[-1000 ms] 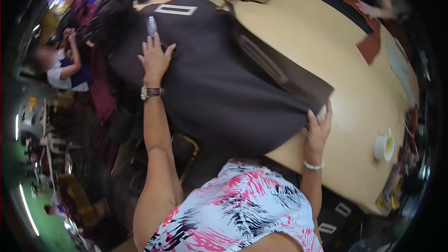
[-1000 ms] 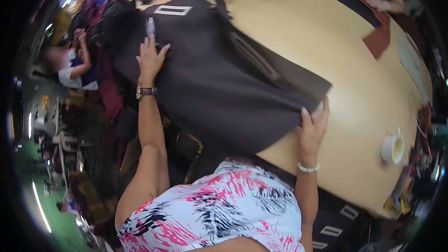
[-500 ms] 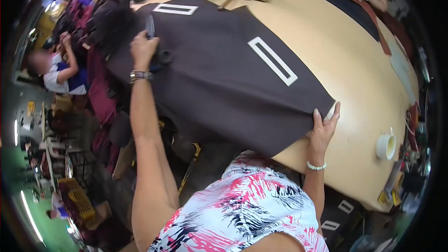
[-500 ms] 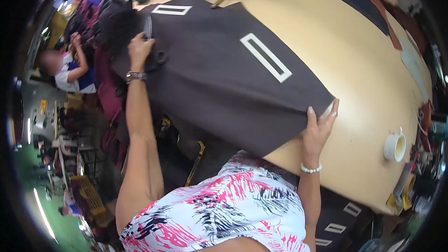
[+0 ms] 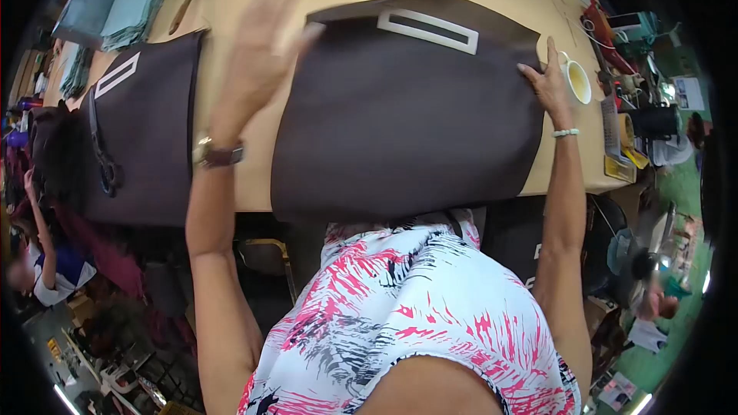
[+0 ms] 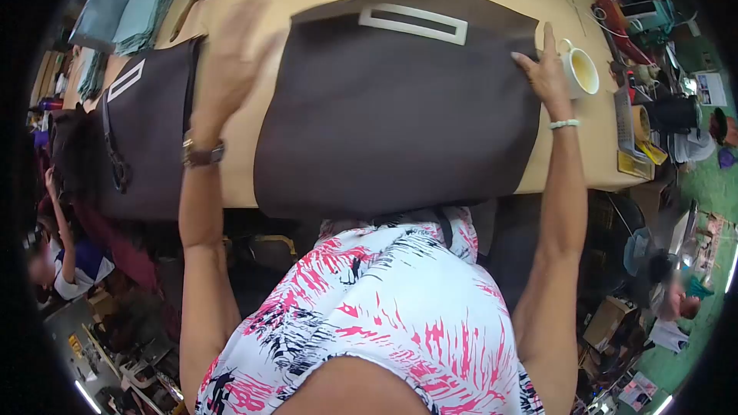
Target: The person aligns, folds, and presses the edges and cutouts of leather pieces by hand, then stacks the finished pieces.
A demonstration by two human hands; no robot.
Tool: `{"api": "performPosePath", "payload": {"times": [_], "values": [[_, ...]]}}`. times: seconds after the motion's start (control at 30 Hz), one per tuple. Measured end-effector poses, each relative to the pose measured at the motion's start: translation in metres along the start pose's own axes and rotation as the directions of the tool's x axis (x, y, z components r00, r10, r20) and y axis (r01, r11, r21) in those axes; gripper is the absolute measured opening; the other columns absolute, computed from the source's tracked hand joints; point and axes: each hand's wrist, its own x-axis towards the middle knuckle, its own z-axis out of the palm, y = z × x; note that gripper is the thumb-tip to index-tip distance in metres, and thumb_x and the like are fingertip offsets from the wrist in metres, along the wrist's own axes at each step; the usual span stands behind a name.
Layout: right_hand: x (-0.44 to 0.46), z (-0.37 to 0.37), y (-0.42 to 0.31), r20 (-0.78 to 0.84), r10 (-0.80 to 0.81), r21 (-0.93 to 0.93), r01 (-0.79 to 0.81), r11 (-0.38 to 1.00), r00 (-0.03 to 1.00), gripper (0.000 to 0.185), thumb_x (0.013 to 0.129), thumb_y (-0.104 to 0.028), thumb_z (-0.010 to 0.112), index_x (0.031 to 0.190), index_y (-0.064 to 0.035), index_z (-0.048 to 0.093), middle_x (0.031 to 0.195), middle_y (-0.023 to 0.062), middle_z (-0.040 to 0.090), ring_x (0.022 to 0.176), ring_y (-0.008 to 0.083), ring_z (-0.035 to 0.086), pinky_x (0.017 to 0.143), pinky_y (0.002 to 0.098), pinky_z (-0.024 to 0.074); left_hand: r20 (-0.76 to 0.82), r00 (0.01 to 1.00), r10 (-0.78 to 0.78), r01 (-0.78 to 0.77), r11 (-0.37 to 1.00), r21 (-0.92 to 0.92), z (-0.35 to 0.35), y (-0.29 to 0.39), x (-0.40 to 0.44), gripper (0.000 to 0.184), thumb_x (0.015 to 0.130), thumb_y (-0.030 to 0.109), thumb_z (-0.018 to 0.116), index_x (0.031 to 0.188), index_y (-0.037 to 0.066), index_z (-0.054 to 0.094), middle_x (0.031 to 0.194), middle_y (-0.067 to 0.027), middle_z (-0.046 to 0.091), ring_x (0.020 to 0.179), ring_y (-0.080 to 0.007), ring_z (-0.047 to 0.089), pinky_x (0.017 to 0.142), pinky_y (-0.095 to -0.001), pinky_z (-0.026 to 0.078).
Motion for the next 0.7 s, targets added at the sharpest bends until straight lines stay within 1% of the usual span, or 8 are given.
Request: {"api": "performPosePath", "payload": {"times": [0.07, 0.17, 0.2, 0.3, 0.53, 0.63, 0.67, 0.7], "values": [[-0.015, 0.001, -0.004, -0.121, 0.045, -0.006, -0.046, 0.999, 0.992, 0.084, 0.08, -0.027, 0.067, 0.138, 0.0056, 0.016, 0.088, 0.0208, 0.057, 0.075, 0.0283, 0.057, 0.069, 0.0356, 0.0467, 0.121, 0.989, 0.085, -0.086, 0.996, 0.008, 0.041, 0.029, 0.011, 0.06, 0.087, 0.041, 0.055, 0.132, 0.006, 0.041, 0.137, -0.0206, 0.037, 0.129, -0.0369, 0.03, 0.106, -0.0414, 0.027], [-0.075, 0.0, -0.036, -0.055, 0.421, 0.481, -0.345, 0.806, 0.905, 0.085, 0.084, -0.03, 0.063, 0.139, 0.0082, 0.01, 0.089, 0.0139, 0.058, 0.071, 0.0176, 0.053, 0.062, 0.0292, 0.0437, 0.314, 0.949, 0.038, -0.043, 0.999, 0.011, 0.091, 0.039, -0.001, 0.07, 0.087, 0.044, 0.053, 0.139, 0.006, 0.028, 0.14, -0.0218, 0.032, 0.131, -0.037, 0.027, 0.107, -0.0418, 0.025], [-0.091, 0.015, -0.019, -0.284, 0.156, 0.222, -0.094, 0.97, 0.946, 0.083, 0.085, -0.027, 0.061, 0.139, 0.0079, 0.009, 0.087, 0.0159, 0.058, 0.072, 0.0188, 0.054, 0.062, 0.0317, 0.0439, 0.298, 0.954, 0.027, -0.035, 0.999, 0.02, 0.095, 0.043, -0.002, 0.071, 0.086, 0.043, 0.054, 0.14, 0.006, 0.027, 0.14, -0.0218, 0.032, 0.131, -0.0367, 0.028, 0.106, -0.0418, 0.025], [-0.118, 0.012, -0.061, -0.194, 0.39, 0.325, -0.316, 0.891, 0.9, 0.074, 0.085, -0.011, 0.055, 0.139, 0.0071, 0.009, 0.078, 0.0169, 0.059, 0.07, 0.0253, 0.058, 0.065, 0.0366, 0.0444, 0.247, 0.969, 0.008, -0.007, 1.0, -0.007, 0.1, 0.052, -0.014, 0.072, 0.085, 0.039, 0.057, 0.14, 0.005, 0.024, 0.139, -0.0211, 0.033, 0.129, -0.0356, 0.031, 0.105, -0.0412, 0.028], [-0.091, 0.013, -0.044, -0.358, 0.266, 0.226, -0.194, 0.955, 0.895, 0.066, 0.085, 0.001, 0.048, 0.14, 0.0035, 0.013, 0.071, 0.0131, 0.055, 0.064, 0.0269, 0.055, 0.066, 0.0361, 0.0438, 0.029, 0.989, -0.143, 0.146, 0.97, -0.195, 0.082, 0.062, -0.024, 0.064, 0.073, 0.001, 0.06, 0.133, 0.005, 0.039, 0.103, -0.0184, 0.059, 0.092, -0.0339, 0.058, 0.079, -0.0378, 0.047], [-0.091, 0.007, -0.037, -0.344, 0.26, 0.232, -0.187, 0.955, 0.902, 0.066, 0.085, 0.001, 0.05, 0.141, 0.0014, 0.015, 0.072, 0.0133, 0.055, 0.064, 0.0265, 0.055, 0.065, 0.0359, 0.0439, 0.148, 0.913, -0.38, 0.407, 0.869, -0.28, 0.064, 0.059, -0.024, 0.061, 0.074, -0.001, 0.058, 0.131, 0.007, 0.042, 0.094, -0.0177, 0.062, 0.084, -0.035, 0.06, 0.073, -0.0396, 0.047], [-0.094, 0.005, -0.034, -0.337, 0.256, 0.216, -0.191, 0.958, 0.906, 0.066, 0.085, 0.002, 0.051, 0.141, 0.0007, 0.016, 0.072, 0.0134, 0.055, 0.064, 0.0264, 0.055, 0.065, 0.0357, 0.0439, 0.168, 0.881, -0.443, 0.473, 0.831, -0.292, 0.059, 0.06, -0.022, 0.055, 0.079, -0.003, 0.056, 0.132, 0.007, 0.044, 0.079, -0.01, 0.059, 0.066, -0.0143, 0.051, 0.064, -0.026, 0.043], [-0.097, 0.001, -0.031, -0.334, 0.25, 0.173, -0.202, 0.964, 0.909, 0.067, 0.084, 0.001, 0.052, 0.141, 0.0002, 0.016, 0.075, 0.0144, 0.056, 0.065, 0.0273, 0.055, 0.065, 0.0364, 0.044, 0.207, 0.862, -0.462, 0.506, 0.803, -0.315, 0.057, 0.06, -0.023, 0.053, 0.08, -0.003, 0.056, 0.131, 0.008, 0.045, 0.076, -0.0085, 0.056, 0.065, -0.0131, 0.05, 0.063, -0.0257, 0.042]]}}
